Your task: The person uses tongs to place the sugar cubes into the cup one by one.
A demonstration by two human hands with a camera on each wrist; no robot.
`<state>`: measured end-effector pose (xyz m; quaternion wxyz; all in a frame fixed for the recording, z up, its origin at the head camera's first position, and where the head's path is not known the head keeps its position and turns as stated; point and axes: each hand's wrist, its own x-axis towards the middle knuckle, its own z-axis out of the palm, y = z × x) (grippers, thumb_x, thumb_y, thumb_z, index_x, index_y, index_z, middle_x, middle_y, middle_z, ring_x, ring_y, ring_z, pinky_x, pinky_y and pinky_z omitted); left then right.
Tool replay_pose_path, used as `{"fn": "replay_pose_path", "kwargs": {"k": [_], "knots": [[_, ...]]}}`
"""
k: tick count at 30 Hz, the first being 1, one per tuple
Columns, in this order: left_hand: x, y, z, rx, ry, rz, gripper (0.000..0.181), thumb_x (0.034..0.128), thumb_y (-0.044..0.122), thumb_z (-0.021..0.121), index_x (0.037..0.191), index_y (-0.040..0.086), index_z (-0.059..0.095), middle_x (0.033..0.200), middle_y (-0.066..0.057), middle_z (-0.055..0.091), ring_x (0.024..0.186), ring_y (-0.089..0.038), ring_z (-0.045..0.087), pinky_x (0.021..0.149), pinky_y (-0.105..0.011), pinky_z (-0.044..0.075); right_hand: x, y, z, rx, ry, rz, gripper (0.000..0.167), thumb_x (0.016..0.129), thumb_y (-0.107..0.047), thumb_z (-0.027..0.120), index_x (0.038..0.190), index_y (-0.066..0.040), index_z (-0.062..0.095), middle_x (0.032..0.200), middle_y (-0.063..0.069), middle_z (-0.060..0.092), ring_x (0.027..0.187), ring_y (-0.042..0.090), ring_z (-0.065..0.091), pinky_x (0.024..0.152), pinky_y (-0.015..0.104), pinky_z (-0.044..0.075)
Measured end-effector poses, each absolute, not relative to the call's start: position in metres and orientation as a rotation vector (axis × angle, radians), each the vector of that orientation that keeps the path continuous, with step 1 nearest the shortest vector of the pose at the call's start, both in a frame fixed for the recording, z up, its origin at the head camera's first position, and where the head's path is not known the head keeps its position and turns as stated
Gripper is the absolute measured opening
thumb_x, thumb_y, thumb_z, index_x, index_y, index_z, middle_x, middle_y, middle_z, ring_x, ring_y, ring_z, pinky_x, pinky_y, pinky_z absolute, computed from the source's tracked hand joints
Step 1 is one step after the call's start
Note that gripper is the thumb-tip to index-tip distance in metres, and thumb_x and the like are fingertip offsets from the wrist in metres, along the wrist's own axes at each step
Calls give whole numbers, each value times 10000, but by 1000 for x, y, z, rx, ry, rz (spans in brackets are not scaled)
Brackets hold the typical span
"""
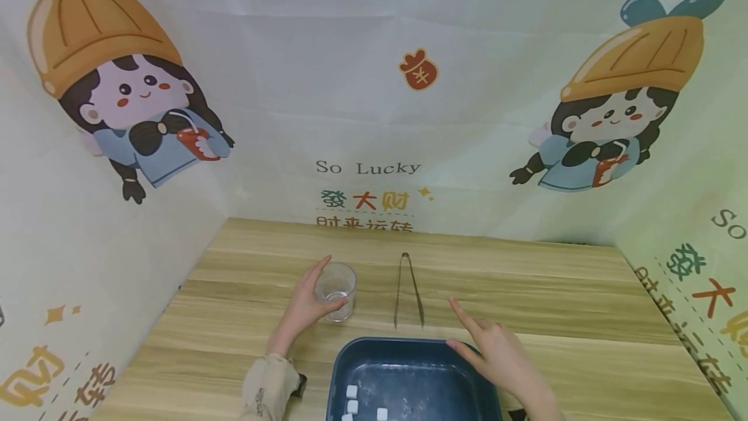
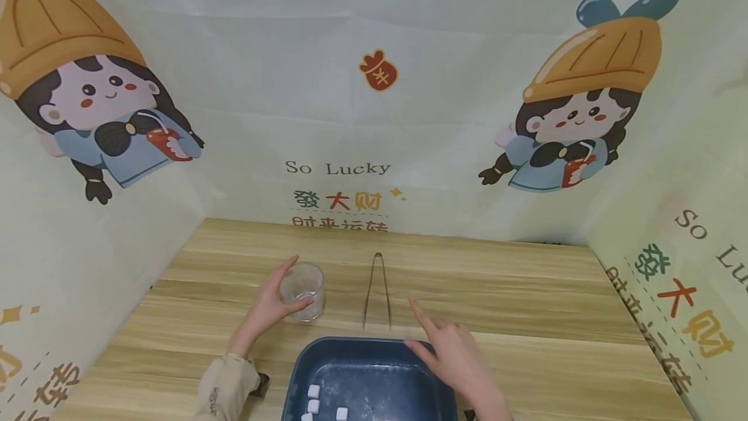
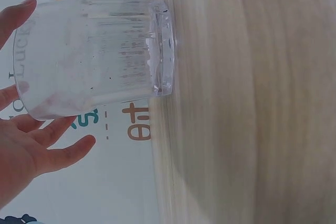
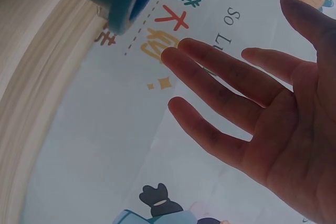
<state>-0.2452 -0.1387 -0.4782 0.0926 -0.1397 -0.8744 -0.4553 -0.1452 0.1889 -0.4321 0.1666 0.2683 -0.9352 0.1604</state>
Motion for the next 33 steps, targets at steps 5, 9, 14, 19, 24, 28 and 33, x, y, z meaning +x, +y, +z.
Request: {"fn": "replay_pose_path", "kwargs": {"k": [5,9,14,19,24,28,33], "knots": [[-245,-139,-476,-400,-2621,-1358,887,651,234,782,1386,106,303,1407,-193,338,1288,-385,313,1036,-540,283,-149,191,-427,775,-2647,422,639,793,-290,649,1327,-37,407,693,58,648,451,2,452,549,207,497],[-245,-140,-475,-389,-2638,-1349,894,654,248,781,1391,110,292,1414,-182,330,1296,-375,304,1043,-536,276,-153,192,-425,782,-2630,360,630,794,-311,644,1317,-39,423,746,80,669,580,116,598,560,227,503],[-245,-140,-476,-380,-2648,-1345,897,652,253,782,1390,109,293,1414,-181,331,1294,-373,309,1041,-534,281,-154,192,-420,783,-2636,318,632,788,-301,652,1314,-34,425,746,82,670,522,64,533,560,245,502],[-246,-140,-477,-391,-2633,-1345,906,643,253,789,1386,93,296,1407,-189,337,1270,-386,339,1021,-536,309,-156,193,-419,786,-2639,285,631,800,-325,634,1322,-45,418,729,56,664,485,8,442,553,254,484],[-246,-140,-478,-392,-2627,-1348,906,638,245,792,1382,87,301,1401,-198,342,1259,-392,350,1016,-538,314,-160,194,-418,807,-2631,264,634,805,-337,626,1328,-51,410,762,60,670,472,24,456,537,235,476],[-247,-140,-479,-397,-2631,-1339,901,643,249,789,1382,88,300,1397,-205,345,1258,-394,350,1015,-537,316,-162,193,-415,805,-2677,234,633,816,-357,609,1343,-79,394,791,37,671,562,81,566,608,309,508],[-247,-140,-478,-397,-2640,-1338,900,649,261,784,1386,97,295,1394,-206,347,1252,-389,360,1007,-537,326,-164,192,-413,816,-2690,187,638,808,-365,616,1343,-93,398,747,5,654,604,98,582,643,339,505]]}}
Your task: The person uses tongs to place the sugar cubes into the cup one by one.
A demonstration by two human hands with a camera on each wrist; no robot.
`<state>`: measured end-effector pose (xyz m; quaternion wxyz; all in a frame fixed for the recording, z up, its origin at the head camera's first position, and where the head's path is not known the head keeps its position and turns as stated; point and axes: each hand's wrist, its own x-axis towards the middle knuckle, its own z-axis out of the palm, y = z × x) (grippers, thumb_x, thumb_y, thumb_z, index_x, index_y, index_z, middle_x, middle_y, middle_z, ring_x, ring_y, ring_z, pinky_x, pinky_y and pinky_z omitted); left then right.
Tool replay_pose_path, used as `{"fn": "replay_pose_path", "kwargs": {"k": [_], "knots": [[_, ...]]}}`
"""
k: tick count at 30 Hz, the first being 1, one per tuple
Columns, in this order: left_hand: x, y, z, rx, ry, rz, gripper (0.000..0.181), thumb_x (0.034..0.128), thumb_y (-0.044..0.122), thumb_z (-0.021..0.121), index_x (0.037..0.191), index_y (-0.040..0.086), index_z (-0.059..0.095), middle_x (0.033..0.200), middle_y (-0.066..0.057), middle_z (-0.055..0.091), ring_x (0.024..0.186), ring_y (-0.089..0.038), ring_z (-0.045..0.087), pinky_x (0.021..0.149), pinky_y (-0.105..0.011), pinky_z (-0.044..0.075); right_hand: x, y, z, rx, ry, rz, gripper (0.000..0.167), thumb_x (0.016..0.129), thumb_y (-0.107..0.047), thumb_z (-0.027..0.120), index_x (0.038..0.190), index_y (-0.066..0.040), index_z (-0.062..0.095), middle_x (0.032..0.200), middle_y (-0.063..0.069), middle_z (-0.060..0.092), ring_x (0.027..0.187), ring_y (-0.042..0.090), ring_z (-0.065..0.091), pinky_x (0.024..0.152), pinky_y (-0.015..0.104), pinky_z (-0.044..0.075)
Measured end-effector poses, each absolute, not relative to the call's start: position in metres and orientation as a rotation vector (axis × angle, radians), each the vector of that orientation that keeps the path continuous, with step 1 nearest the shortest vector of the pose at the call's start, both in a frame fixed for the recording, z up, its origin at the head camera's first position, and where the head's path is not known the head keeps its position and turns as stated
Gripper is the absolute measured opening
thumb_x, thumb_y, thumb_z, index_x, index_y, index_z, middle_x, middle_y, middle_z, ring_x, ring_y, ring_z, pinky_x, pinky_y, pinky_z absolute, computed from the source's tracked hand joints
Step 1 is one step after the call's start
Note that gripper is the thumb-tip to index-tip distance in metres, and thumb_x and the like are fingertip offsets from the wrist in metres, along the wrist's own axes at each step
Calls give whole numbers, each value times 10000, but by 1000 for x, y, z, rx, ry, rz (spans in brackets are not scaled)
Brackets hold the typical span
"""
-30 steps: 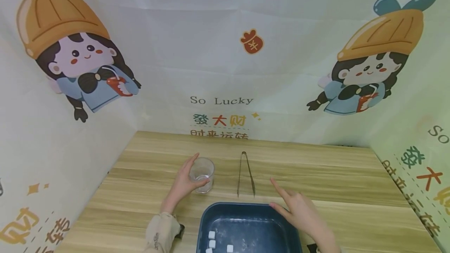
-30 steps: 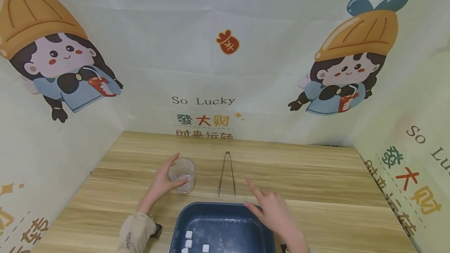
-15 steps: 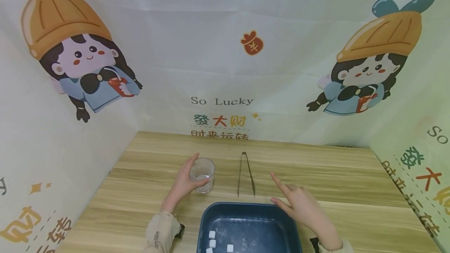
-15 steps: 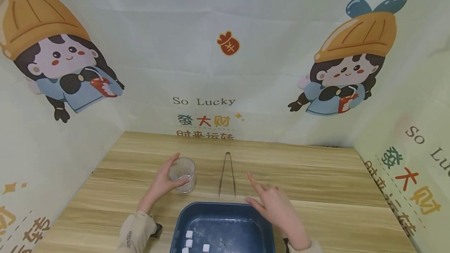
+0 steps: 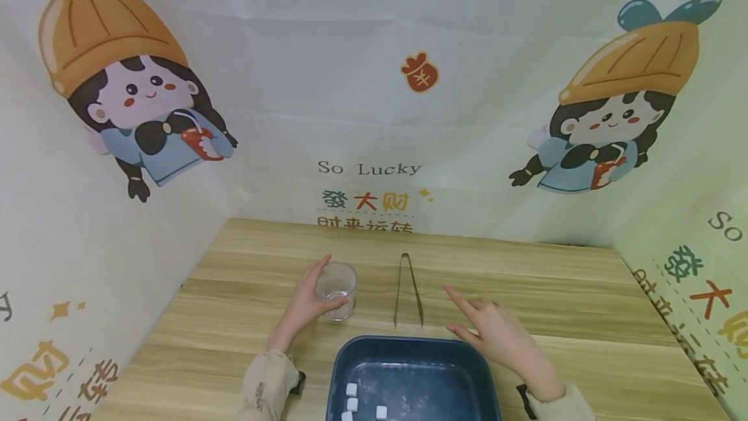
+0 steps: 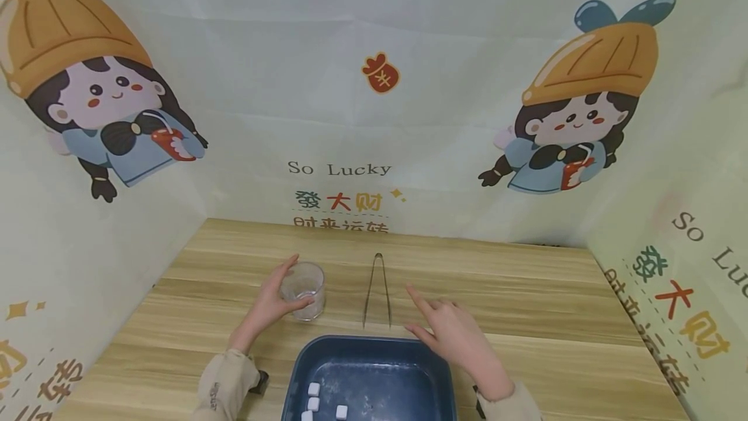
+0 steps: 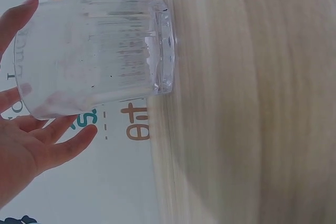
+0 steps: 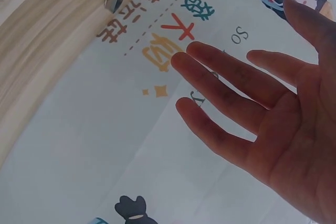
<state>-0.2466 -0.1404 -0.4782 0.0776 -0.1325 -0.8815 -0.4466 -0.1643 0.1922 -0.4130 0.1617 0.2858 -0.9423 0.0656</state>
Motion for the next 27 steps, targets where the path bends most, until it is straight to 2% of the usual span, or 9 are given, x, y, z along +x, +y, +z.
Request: {"fn": "replay_pose_path", "kwargs": {"k": [5,13,18,23,27], "knots": [[-246,-141,-476,-395,-2656,-1320,901,648,264,784,1385,89,296,1392,-214,346,1258,-391,351,1009,-540,320,-169,191,-413,840,-2677,162,633,808,-354,619,1340,-89,401,732,9,650,643,123,596,661,355,499],[-245,-141,-473,-390,-2672,-1306,911,642,258,787,1387,84,292,1401,-223,329,1282,-398,313,1026,-545,294,-174,191,-411,906,-2652,143,604,823,-361,598,1322,-70,424,803,50,677,696,156,620,659,371,502],[-246,-141,-473,-402,-2658,-1321,912,642,255,787,1386,74,292,1403,-222,327,1281,-396,315,1029,-542,292,-179,190,-410,976,-2638,86,594,839,-380,569,1329,-83,414,920,73,687,778,197,642,704,422,512],[-246,-141,-474,-416,-2658,-1291,905,648,263,783,1385,72,294,1401,-212,338,1277,-387,328,1027,-533,301,-186,189,-407,1032,-2592,-19,601,802,-364,611,1304,-75,448,952,66,687,785,206,637,692,405,509],[-246,-141,-473,-415,-2671,-1291,911,648,270,783,1387,74,288,1406,-211,331,1281,-384,324,1031,-527,299,-190,189,-404,1071,-2570,-72,601,793,-366,617,1293,-73,462,1027,83,671,855,226,631,715,401,506]]}}
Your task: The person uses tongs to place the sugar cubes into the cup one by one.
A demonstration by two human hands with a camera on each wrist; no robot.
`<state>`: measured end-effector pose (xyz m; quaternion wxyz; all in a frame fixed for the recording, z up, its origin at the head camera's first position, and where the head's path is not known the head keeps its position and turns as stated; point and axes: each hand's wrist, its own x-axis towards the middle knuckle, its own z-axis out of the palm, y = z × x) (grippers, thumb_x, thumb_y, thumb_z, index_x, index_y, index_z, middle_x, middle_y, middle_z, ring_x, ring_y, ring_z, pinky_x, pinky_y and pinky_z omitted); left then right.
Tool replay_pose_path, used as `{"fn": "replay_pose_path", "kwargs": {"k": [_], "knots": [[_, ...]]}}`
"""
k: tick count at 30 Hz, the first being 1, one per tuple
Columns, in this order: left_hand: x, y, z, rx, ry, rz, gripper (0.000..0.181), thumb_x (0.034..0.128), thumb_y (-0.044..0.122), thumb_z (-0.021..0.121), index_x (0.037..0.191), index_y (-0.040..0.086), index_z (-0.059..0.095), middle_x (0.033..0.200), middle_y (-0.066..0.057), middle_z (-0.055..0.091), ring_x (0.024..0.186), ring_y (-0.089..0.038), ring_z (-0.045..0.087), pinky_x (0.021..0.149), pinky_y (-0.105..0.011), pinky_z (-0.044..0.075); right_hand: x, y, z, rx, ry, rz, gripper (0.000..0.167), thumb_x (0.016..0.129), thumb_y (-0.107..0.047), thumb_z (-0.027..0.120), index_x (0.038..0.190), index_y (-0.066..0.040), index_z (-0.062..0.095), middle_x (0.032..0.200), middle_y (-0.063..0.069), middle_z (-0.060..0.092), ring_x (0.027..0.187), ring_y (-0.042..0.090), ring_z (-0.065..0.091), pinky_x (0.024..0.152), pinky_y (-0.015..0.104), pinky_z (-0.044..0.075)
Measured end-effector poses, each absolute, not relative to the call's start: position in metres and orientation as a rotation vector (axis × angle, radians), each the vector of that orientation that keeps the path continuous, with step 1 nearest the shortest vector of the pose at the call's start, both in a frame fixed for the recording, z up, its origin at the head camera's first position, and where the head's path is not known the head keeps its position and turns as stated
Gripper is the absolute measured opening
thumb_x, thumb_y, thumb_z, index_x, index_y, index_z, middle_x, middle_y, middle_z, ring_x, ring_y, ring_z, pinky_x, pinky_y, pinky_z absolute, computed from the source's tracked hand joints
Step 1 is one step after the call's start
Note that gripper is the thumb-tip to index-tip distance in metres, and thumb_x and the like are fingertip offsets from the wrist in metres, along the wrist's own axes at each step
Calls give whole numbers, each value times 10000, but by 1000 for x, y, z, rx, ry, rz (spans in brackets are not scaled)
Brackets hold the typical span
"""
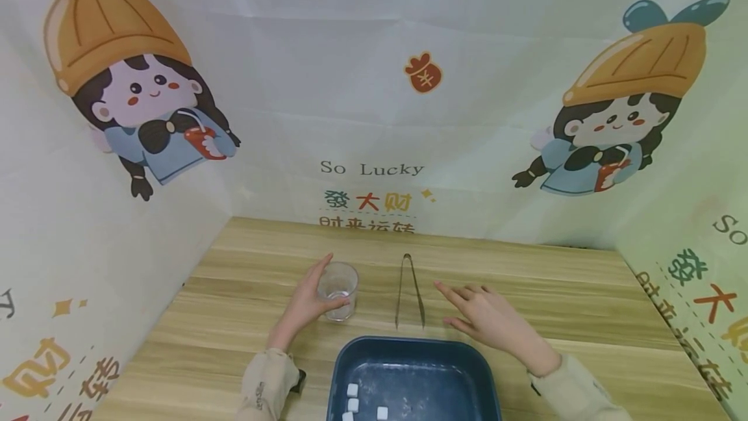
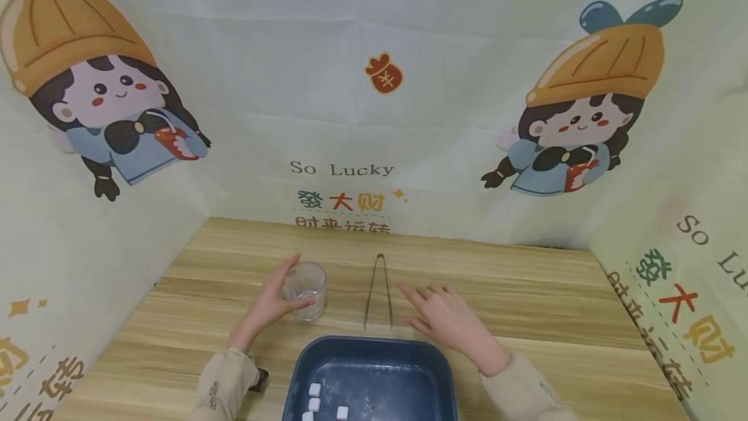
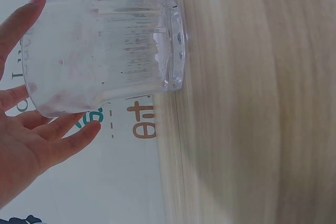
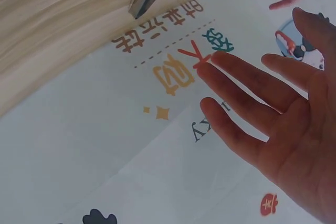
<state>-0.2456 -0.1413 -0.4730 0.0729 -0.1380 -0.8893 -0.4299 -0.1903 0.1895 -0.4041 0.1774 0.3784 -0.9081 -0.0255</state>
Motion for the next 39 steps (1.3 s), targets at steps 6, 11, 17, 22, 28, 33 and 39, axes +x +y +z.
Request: {"fn": "replay_pose_path", "kwargs": {"k": [6,11,17,22,28,33,39], "knots": [[-245,-142,-472,-407,-2676,-1321,919,647,268,784,1391,72,281,1410,-206,328,1278,-381,332,1030,-521,305,-199,191,-403,1128,-2521,-120,573,782,-367,631,1261,-81,501,1041,124,657,912,261,622,733,405,510],[-245,-142,-472,-410,-2673,-1324,927,644,272,785,1392,72,276,1404,-208,337,1271,-382,341,1027,-519,310,-208,194,-405,1163,-2459,-179,571,765,-383,641,1236,-83,520,1040,114,656,916,256,614,709,393,507],[-245,-142,-471,-428,-2664,-1298,926,642,265,786,1387,48,280,1399,-217,340,1278,-385,328,1035,-521,296,-216,196,-406,1198,-2418,-233,618,717,-395,679,1237,-101,520,1088,113,640,968,258,588,711,393,495],[-245,-142,-472,-429,-2657,-1301,925,638,262,787,1385,51,285,1398,-214,343,1275,-387,330,1033,-528,295,-225,194,-404,1228,-2458,-313,670,669,-385,720,1251,-128,511,1175,114,600,1042,273,563,772,411,494],[-246,-142,-474,-429,-2655,-1321,915,641,268,785,1382,59,291,1396,-218,339,1273,-393,328,1028,-538,296,-240,196,-407,1264,-2492,-400,692,635,-320,765,1249,-131,508,1228,110,559,1091,286,534,810,440,484],[-246,-143,-475,-429,-2660,-1315,904,643,277,784,1374,49,303,1390,-223,342,1269,-396,331,1023,-543,299,-253,196,-411,1282,-2487,-477,717,625,-340,771,1263,-156,501,1247,94,546,1107,276,524,829,442,478],[-246,-142,-474,-453,-2650,-1283,897,639,265,787,1367,38,314,1379,-234,352,1261,-405,340,1018,-546,303,-265,194,-416,1308,-2510,-488,742,630,-347,768,1289,-176,474,1277,96,526,1128,289,514,861,455,461]]}}
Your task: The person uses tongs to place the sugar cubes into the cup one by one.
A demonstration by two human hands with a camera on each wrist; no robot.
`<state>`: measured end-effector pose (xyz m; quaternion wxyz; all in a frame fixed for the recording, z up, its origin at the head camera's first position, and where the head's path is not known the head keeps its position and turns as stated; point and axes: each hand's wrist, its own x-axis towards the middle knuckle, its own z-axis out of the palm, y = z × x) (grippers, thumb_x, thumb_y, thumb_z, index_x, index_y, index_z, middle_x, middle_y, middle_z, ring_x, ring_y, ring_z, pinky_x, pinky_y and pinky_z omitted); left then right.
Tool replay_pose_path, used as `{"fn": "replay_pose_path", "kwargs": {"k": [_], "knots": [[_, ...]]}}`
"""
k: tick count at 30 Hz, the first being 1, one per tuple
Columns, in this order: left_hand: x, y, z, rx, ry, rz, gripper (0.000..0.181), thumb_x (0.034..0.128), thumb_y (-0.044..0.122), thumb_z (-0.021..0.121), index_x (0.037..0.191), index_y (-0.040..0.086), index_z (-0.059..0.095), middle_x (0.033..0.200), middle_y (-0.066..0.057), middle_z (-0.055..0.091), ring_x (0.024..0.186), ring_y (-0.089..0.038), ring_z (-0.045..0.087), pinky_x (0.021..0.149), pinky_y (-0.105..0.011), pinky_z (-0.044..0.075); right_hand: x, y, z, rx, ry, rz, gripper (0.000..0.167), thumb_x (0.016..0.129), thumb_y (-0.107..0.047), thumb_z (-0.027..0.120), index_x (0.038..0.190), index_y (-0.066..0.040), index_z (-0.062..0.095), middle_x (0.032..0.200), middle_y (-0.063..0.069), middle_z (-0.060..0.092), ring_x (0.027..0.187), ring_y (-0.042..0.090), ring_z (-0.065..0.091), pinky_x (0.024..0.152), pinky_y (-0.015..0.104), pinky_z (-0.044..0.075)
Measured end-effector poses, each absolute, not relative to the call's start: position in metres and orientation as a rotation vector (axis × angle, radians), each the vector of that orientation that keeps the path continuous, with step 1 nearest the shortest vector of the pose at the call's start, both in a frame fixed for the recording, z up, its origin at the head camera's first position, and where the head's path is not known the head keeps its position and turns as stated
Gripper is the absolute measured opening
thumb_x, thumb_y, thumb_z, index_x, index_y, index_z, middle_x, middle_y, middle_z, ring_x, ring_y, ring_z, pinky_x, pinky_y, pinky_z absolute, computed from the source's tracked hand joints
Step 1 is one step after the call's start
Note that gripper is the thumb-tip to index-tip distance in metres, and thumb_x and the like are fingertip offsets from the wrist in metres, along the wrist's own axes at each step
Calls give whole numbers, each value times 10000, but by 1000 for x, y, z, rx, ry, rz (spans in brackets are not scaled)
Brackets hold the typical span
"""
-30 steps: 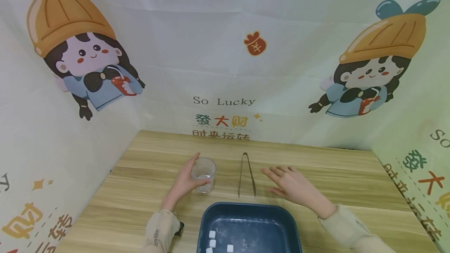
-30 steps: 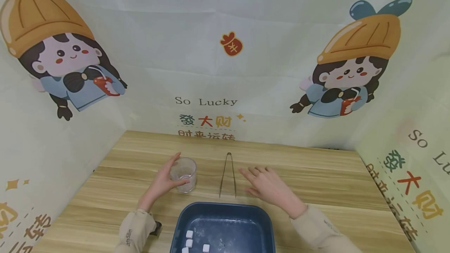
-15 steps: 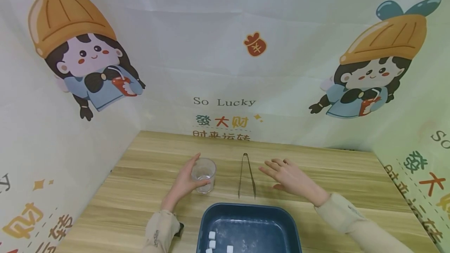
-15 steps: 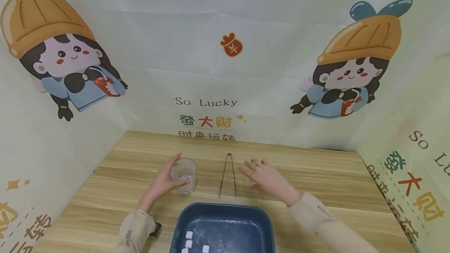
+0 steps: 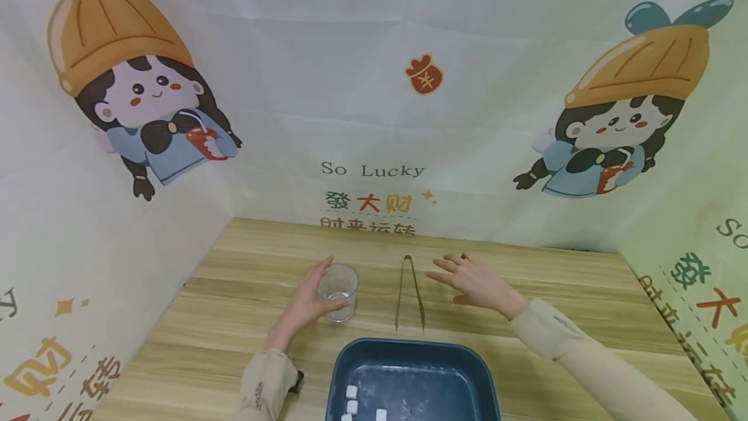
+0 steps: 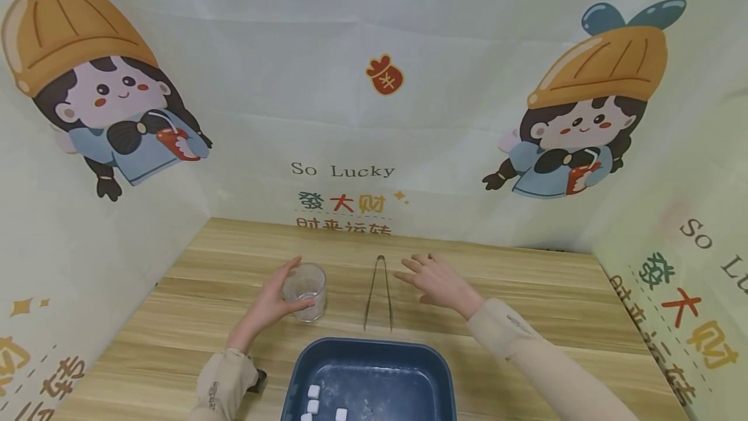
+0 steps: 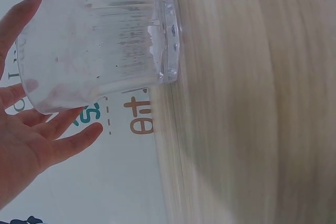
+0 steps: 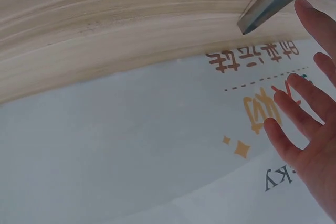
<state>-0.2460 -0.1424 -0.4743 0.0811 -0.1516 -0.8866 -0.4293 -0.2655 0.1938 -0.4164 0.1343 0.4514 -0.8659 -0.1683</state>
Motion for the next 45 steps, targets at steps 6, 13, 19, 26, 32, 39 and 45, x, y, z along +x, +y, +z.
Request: {"fn": "replay_pose_path", "kwargs": {"k": [6,13,19,26,32,39,45], "knots": [[-245,-142,-473,-477,-2677,-1185,893,647,266,780,1372,46,308,1356,-254,359,1217,-433,380,978,-558,345,-277,185,-419,1324,-2541,-497,715,644,-326,766,1282,-172,482,1287,100,520,1141,299,510,884,462,446],[-247,-143,-475,-556,-2678,-1023,856,663,276,767,1360,40,328,1290,-216,421,1162,-387,441,961,-515,386,-287,176,-420,1317,-2598,-511,697,654,-293,764,1279,-170,482,1298,106,511,1155,305,503,911,478,430],[-249,-143,-476,-596,-2664,-917,826,667,286,756,1349,46,354,1302,-210,421,1169,-386,436,955,-518,387,-294,169,-423,1315,-2598,-562,693,663,-308,757,1287,-197,476,1301,82,514,1163,283,500,913,457,432],[-251,-143,-478,-675,-2633,-829,794,673,301,736,1340,57,380,1358,-175,409,1259,-404,345,1001,-568,308,-302,164,-429,1307,-2588,-613,696,661,-327,753,1288,-211,473,1282,66,533,1148,269,507,868,431,447],[-252,-143,-480,-665,-2699,-764,780,711,356,690,1362,90,353,1400,-134,371,1320,-379,254,1009,-612,249,-308,159,-437,1304,-2579,-646,696,650,-342,755,1281,-241,480,1278,48,539,1135,245,514,835,403,463],[-251,-145,-483,-652,-2731,-702,781,741,419,656,1385,135,316,1427,-93,340,1343,-334,232,1020,-612,228,-315,155,-446,1310,-2576,-603,686,631,-329,765,1260,-240,504,1247,52,562,1102,247,523,789,390,462],[-252,-143,-482,-665,-2693,-680,785,730,420,662,1372,108,337,1408,-106,367,1323,-342,276,1011,-607,249,-321,152,-451,1322,-2556,-613,671,631,-324,770,1246,-260,511,1225,39,576,1075,231,527,763,373,458]]}}
